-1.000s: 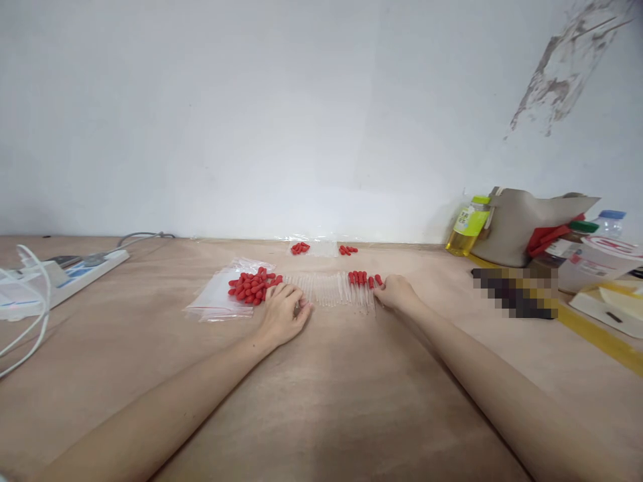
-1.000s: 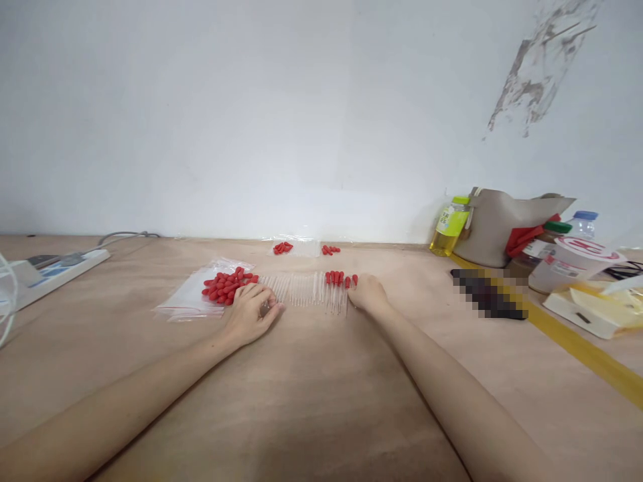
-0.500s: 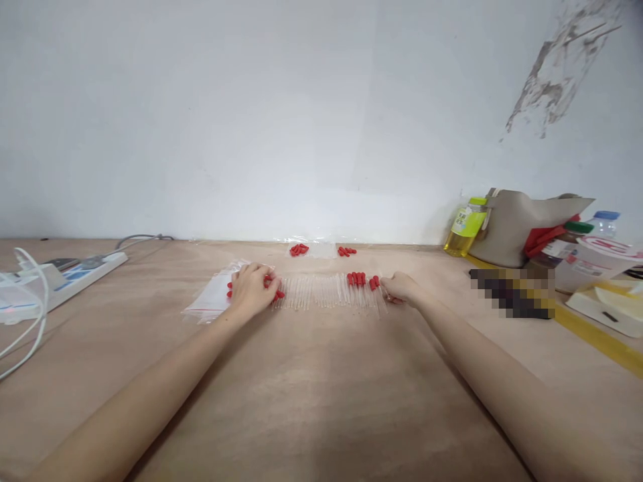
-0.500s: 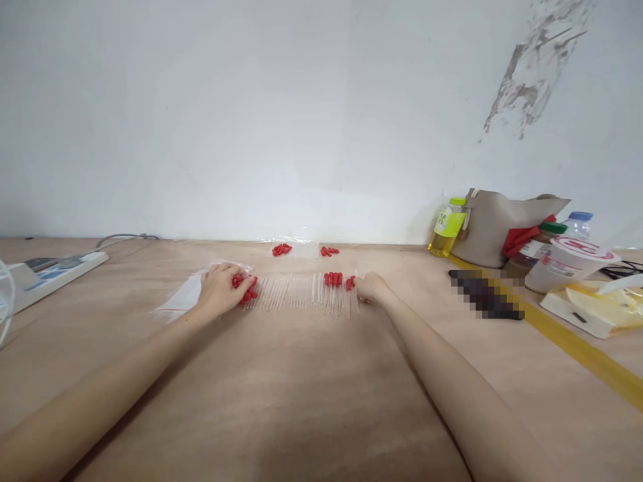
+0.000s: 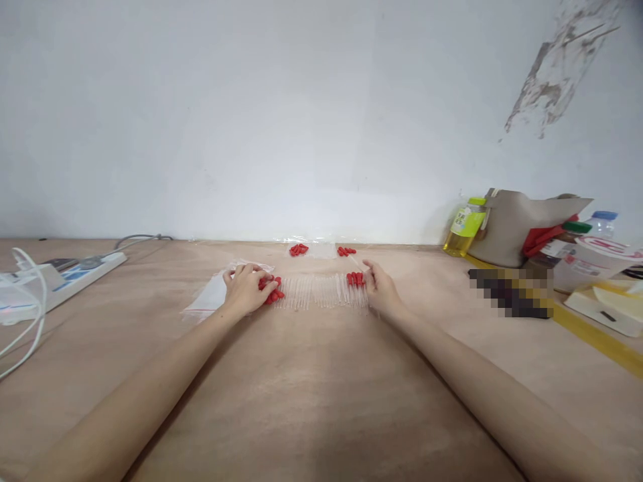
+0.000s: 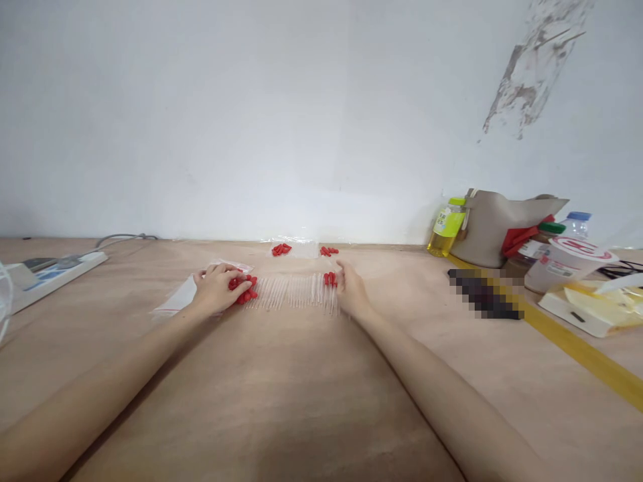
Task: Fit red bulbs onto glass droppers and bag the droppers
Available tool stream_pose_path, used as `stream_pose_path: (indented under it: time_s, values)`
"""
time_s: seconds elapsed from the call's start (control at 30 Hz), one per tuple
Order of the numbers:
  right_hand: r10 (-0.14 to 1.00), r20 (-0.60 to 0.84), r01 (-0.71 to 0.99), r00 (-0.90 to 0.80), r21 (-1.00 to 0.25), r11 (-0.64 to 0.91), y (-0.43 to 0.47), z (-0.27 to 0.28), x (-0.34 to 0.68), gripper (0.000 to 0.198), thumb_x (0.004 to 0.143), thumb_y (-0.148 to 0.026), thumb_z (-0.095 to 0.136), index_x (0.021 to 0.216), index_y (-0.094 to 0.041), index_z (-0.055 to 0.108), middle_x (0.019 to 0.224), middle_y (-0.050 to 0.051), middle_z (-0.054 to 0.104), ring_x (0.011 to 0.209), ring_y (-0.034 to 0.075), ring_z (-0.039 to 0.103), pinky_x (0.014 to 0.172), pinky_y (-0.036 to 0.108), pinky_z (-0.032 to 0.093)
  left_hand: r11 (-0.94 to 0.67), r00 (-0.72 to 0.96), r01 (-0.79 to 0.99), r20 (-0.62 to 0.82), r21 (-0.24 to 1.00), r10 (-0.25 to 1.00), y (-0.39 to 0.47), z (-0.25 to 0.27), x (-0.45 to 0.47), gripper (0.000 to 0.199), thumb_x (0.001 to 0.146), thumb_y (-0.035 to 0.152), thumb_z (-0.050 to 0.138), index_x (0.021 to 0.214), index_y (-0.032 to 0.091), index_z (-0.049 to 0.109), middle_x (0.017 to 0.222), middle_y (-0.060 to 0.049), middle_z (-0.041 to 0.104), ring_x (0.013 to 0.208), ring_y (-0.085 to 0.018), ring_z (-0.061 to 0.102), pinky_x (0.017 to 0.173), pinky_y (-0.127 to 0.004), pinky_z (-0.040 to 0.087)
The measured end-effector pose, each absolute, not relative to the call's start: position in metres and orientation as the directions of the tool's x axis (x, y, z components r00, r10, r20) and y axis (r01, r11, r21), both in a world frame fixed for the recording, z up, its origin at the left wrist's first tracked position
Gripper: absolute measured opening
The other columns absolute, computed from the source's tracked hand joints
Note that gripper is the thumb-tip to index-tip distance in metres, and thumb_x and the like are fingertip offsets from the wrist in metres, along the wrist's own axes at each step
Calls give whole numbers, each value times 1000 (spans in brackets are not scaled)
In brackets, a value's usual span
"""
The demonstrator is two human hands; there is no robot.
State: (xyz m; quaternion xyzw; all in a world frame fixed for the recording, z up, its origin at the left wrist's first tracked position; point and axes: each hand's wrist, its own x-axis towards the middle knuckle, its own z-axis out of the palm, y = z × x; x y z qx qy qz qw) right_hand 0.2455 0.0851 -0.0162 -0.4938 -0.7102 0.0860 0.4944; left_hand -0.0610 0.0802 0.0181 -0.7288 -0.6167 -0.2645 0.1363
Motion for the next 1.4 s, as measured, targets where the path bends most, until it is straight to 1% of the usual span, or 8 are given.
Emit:
stream_pose_path:
  time_s: [0.13, 0.27, 0.43, 0.57, 0.73, 0.93, 1.2, 1.4]
  values:
    - [678, 705, 693, -207, -383, 610, 67, -25, 224, 28, 79, -12, 34, 100, -15, 53, 94, 12, 56, 89, 21, 51, 77, 35, 39, -189, 110, 978, 555, 87, 824, 78, 14, -52, 21, 73, 37, 51, 64, 22, 63, 96, -7, 58, 98, -28, 45, 86, -49, 20]
    - [680, 708, 732, -192, -358, 580, 60, -29, 219, 25, 79, -9, 33, 97, -15, 49, 91, 10, 57, 80, 21, 52, 74, 36, 37, -194, 81, 972, 579, 135, 811, 80, 14, -51, 21, 75, 35, 49, 66, 20, 60, 93, -7, 60, 96, -28, 46, 85, -48, 23]
    - [676, 707, 765, -206, -315, 562, 53, -31, 219, 23, 82, -13, 33, 99, -15, 48, 89, 9, 57, 74, 21, 49, 75, 38, 35, -214, -36, 906, 572, 364, 819, 82, 18, -52, 21, 79, 36, 45, 74, 19, 56, 81, -6, 61, 87, -25, 54, 75, -40, 36]
    - [635, 706, 746, -313, -231, 625, 47, -30, 219, 29, 84, -12, 30, 108, -15, 46, 95, 11, 56, 83, 22, 50, 77, 36, 35, -400, -43, 677, 576, 618, 816, 75, 16, -37, 20, 82, 35, 43, 92, 19, 48, 82, -3, 58, 70, -16, 59, 61, -28, 44]
    - [621, 708, 720, -337, -231, 654, 39, -24, 219, 27, 87, -19, 31, 106, -15, 50, 89, 10, 57, 83, 21, 51, 74, 32, 36, -602, 187, 462, 591, 651, 784, 52, 4, -2, 29, 84, 26, 39, 113, 22, 40, 76, 0, 52, 68, -12, 56, 66, -26, 45]
    - [577, 713, 705, -397, -166, 690, 26, -18, 217, 21, 88, -22, 34, 90, -18, 55, 80, 5, 61, 75, 16, 52, 75, 32, 31, -501, 294, 280, 424, 819, 857, 34, -14, 14, 15, 82, 28, 46, 92, 18, 48, 77, -2, 57, 73, -15, 58, 69, -28, 45]
    - [578, 699, 718, -421, -133, 683, 25, -19, 217, 19, 86, -20, 36, 82, -16, 54, 77, 3, 62, 70, 13, 52, 76, 31, 26, -472, 291, 243, 401, 847, 869, 40, -17, 14, 18, 72, 27, 60, 68, 15, 47, 64, 2, 50, 58, -10, 47, 55, -21, 37]
    - [584, 678, 711, -447, -127, 692, 24, -17, 217, 18, 86, -20, 37, 84, -16, 54, 78, 2, 63, 68, 12, 51, 75, 31, 25, -479, 318, 279, 391, 832, 864, 39, -18, 14, 20, 70, 27, 62, 66, 15, 46, 60, 4, 47, 54, -8, 43, 52, -20, 34]
